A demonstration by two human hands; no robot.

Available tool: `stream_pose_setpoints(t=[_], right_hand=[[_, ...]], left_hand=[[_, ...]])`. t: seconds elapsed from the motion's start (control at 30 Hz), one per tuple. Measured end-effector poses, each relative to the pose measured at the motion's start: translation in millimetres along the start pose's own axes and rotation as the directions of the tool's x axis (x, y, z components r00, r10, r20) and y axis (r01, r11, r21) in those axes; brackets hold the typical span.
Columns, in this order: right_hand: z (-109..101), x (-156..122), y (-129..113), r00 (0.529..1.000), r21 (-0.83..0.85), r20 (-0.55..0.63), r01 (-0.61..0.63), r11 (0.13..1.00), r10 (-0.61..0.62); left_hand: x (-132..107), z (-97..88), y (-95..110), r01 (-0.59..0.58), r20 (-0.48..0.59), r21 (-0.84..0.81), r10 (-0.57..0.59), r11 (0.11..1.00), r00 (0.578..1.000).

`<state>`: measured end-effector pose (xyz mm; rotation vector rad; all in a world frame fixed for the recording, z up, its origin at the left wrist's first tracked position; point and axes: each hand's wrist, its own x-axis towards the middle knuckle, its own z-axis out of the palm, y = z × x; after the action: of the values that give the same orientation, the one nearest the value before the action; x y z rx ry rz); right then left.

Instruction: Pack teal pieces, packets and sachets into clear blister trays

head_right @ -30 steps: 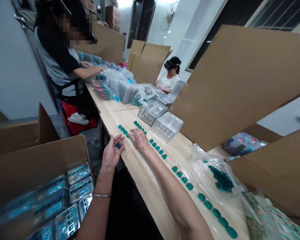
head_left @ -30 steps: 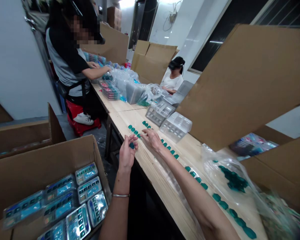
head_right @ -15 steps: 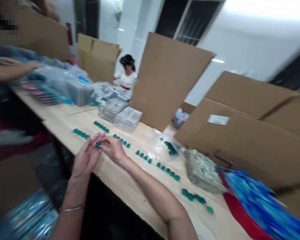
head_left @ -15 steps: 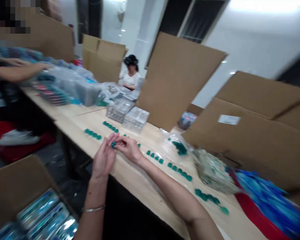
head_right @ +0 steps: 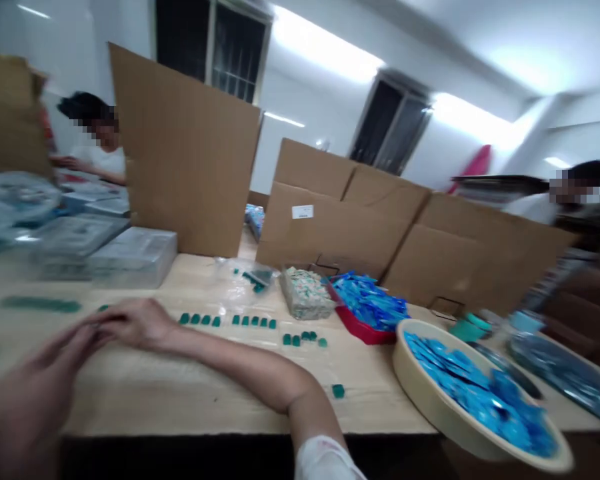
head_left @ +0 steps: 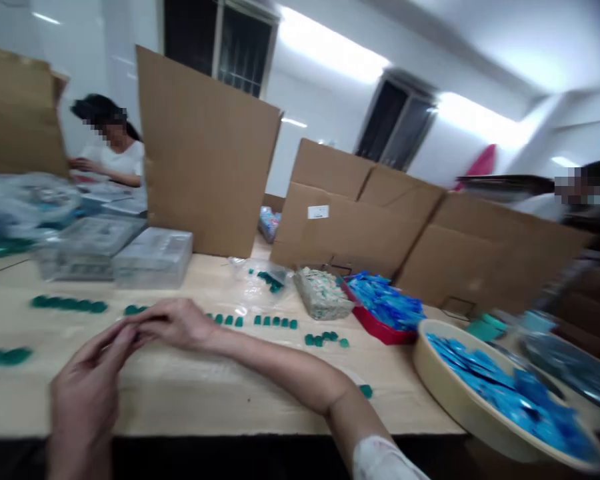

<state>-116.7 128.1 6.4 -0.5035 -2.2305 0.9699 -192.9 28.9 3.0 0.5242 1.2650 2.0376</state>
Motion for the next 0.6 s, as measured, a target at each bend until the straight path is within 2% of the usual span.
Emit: stream_pose_setpoints(t=[0.07,0.17,0.33,0.47,0.6], right_hand=[[-2.0,-1.2,-10.9,1.0,0.018,-0.004,-0.02,1.0,0.02],[-1.3,2.1,-18.7,0.999,0.02,-0.026,-0.037,0.999,0.037],[5.3,8.7,-18.5,0.999,-0.037,-0.049,0.0,0.999,-0.002],[12.0,12.3,-16.0,0.996,-0.072,-0.067,-0.064,0.995,0.059],[17.1,14.0,-14.4,0.995,-0.11,-0.098,-0.023,0.994,0.012]], left_hand=[[-0.3,-1.8,3.2,-0.128,0.012,0.193,0.128,0.973,0.992],[10.6,-10.1,-5.4,-0.263,0.05,0.239,0.258,0.935,0.965],[26.3,-24.1,-22.6,-0.32,0.105,0.255,0.302,0.912,0.947],[27.9,-27.2,-25.0,-0.354,0.116,0.299,0.334,0.886,0.935],[28.7,-30.1,-23.8,-0.371,0.125,0.314,0.349,0.874,0.929]])
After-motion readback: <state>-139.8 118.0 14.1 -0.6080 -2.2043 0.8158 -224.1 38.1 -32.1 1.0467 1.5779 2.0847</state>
